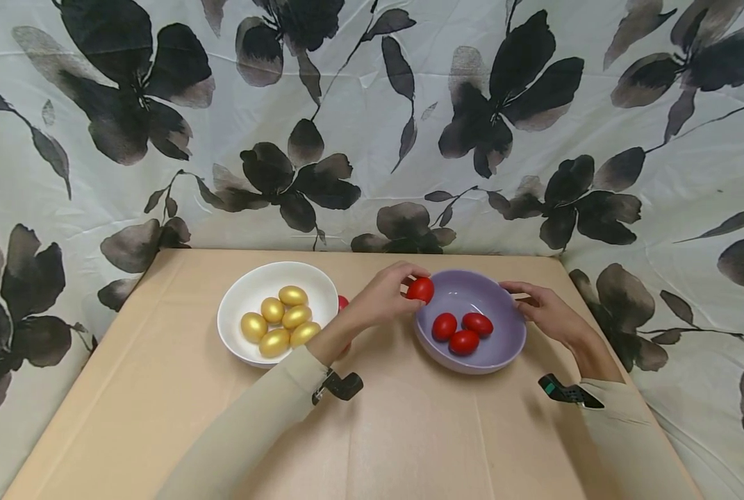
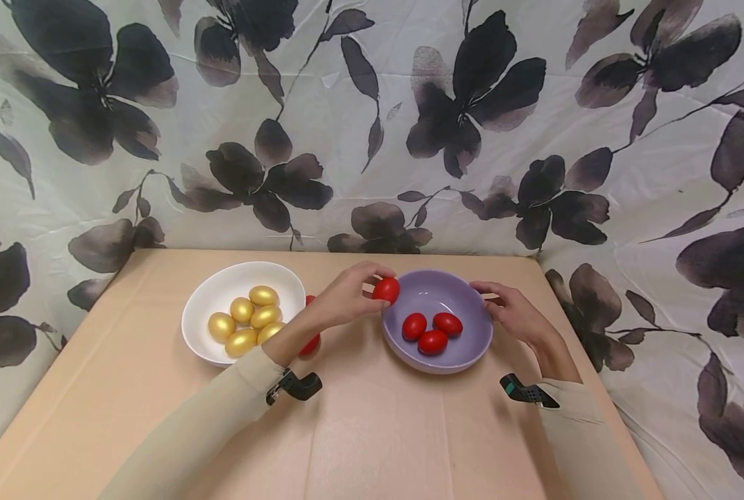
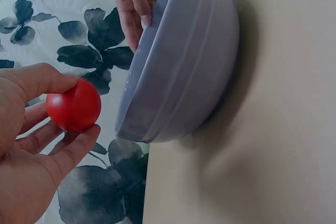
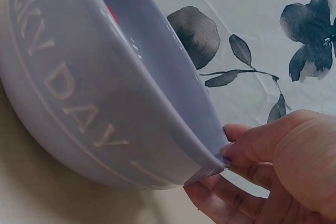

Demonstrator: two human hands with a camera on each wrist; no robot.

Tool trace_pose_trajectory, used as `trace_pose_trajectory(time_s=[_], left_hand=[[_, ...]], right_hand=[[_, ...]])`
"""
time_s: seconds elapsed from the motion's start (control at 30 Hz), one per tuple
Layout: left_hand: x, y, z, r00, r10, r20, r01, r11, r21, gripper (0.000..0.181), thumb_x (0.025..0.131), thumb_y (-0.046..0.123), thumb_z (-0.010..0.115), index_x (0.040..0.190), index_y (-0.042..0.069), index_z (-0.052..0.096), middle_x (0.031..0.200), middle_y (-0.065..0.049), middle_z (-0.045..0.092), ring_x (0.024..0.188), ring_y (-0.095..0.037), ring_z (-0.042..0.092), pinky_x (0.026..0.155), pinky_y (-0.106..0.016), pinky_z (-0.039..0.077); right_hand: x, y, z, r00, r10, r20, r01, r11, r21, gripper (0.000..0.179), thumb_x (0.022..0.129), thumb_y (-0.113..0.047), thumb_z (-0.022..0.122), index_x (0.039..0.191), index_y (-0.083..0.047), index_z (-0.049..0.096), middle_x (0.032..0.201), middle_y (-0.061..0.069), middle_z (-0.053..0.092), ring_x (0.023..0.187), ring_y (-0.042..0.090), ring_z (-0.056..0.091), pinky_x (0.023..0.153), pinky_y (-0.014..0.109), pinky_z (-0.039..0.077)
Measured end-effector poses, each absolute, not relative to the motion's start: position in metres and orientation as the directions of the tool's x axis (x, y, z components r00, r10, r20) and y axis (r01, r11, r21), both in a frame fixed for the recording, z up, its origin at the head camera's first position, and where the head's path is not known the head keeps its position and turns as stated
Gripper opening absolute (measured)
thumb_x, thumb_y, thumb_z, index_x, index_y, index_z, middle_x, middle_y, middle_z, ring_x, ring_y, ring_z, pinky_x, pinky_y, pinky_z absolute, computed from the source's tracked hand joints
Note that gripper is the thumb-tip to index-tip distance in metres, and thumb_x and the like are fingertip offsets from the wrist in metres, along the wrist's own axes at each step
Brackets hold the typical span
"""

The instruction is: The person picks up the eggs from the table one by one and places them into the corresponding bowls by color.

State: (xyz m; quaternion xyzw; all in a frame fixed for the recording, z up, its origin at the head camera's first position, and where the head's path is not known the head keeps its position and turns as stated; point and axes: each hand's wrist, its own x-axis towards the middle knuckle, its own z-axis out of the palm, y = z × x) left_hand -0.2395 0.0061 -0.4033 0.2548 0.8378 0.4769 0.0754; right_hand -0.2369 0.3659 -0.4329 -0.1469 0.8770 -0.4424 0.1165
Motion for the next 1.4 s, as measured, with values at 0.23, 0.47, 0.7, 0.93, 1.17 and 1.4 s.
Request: trace_pose_trajectory(time_s=[0.23,0.47,0.7,0.93,1.17,1.4], left_hand=[[-0.241,0.015,-0.403,-0.834,0.538,0.122,0.385,0.411,0.826,0.05,0.088,0.007,0.075,0.136,0.005,0.06,0.133,-0.006,0.057,0.118,-0.024,0.059,0.086,-0.023,0.058],[-0.243,0.025,-0.407,-0.823,0.557,0.113,0.401,0.429,0.809,0.05,0.087,0.007,0.077,0.134,0.008,0.062,0.133,-0.005,0.057,0.115,-0.021,0.059,0.087,-0.021,0.057],[-0.244,0.037,-0.412,-0.795,0.592,0.135,0.46,0.441,0.771,0.046,0.087,0.007,0.076,0.132,0.008,0.063,0.129,-0.005,0.058,0.114,-0.019,0.058,0.089,-0.02,0.055],[-0.244,0.049,-0.417,-0.786,0.607,0.116,0.477,0.477,0.738,0.046,0.088,0.007,0.075,0.133,0.007,0.063,0.126,-0.005,0.058,0.113,-0.017,0.057,0.092,-0.019,0.053],[-0.245,0.057,-0.42,-0.774,0.627,0.089,0.491,0.505,0.709,0.047,0.089,0.007,0.075,0.134,0.006,0.062,0.125,-0.006,0.058,0.113,-0.017,0.056,0.091,-0.019,0.054],[-0.244,0.064,-0.421,-0.771,0.634,0.062,0.511,0.557,0.654,0.048,0.09,0.007,0.074,0.136,0.006,0.06,0.13,-0.007,0.057,0.117,-0.019,0.056,0.092,-0.021,0.054]], right_hand=[[-0.237,0.367,-0.435,-0.93,-0.36,-0.076,-0.152,0.563,-0.813,0.046,0.104,0.001,0.046,0.15,-0.001,0.046,0.151,0.026,0.045,0.122,0.047,0.059,0.09,0.036,0.06],[-0.237,0.369,-0.438,-0.929,-0.364,-0.073,-0.157,0.565,-0.81,0.046,0.104,0.0,0.047,0.15,-0.002,0.046,0.151,0.026,0.046,0.121,0.045,0.06,0.088,0.032,0.059],[-0.237,0.37,-0.439,-0.926,-0.37,-0.068,-0.168,0.568,-0.806,0.046,0.104,-0.001,0.047,0.15,-0.002,0.046,0.15,0.026,0.046,0.121,0.046,0.06,0.087,0.031,0.059],[-0.236,0.371,-0.439,-0.924,-0.375,-0.072,-0.166,0.565,-0.808,0.046,0.104,0.0,0.046,0.15,-0.001,0.045,0.15,0.027,0.046,0.122,0.046,0.059,0.088,0.032,0.059],[-0.237,0.37,-0.439,-0.925,-0.373,-0.074,-0.164,0.568,-0.807,0.046,0.104,-0.001,0.046,0.15,-0.001,0.045,0.15,0.026,0.047,0.122,0.045,0.06,0.086,0.026,0.058],[-0.237,0.371,-0.438,-0.925,-0.374,-0.072,-0.168,0.571,-0.804,0.046,0.104,-0.001,0.046,0.15,-0.003,0.046,0.15,0.026,0.046,0.122,0.047,0.059,0.089,0.033,0.059]])
